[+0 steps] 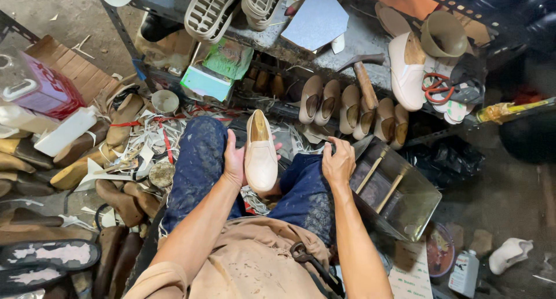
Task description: The person holds a light-colored shoe on their lap and uses a curved metal tool to scrape and shape the sole and heel area. They rotate the shoe to work on different sides and occasionally inspect the surface before continuing the scraping process.
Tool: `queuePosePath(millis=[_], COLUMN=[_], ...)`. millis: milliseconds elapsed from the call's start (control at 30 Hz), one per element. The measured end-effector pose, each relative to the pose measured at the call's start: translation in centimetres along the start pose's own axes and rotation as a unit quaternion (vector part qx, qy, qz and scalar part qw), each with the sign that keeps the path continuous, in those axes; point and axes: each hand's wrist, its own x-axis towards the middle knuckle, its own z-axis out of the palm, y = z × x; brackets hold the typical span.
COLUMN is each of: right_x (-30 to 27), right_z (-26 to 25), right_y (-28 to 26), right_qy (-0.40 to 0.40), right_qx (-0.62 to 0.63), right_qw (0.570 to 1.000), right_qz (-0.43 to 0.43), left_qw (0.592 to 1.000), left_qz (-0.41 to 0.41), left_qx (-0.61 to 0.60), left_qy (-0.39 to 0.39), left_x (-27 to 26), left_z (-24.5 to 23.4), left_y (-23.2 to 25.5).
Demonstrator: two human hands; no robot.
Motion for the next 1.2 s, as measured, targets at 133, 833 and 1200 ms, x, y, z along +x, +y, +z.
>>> queuePosePath(millis=[133,833,1200], right_x=[-0.2,0.2,0.3], right_z=[-0.7,-1.3,-1.2], right_y=[-0.5,-0.4,-0.2], right_qy=[0.004,-0.005,0.000], right_qx=[0.007,-0.006,0.000], right_qw=[1.000,1.000,1.000], right_qz=[0.004,-0.013,-0.021], left_qw=[1.000,0.999,0.996], left_qz=[-0.002,-0.020,-0.009], left_qx=[0.006,-0.037,-0.018], left_qy=[0.010,0.030,0.084], left_x=[0.4,1.0,3.0], left_z=[-0.4,-1.0,-4.4], left_y=[-0.2,-0.3,-1.1])
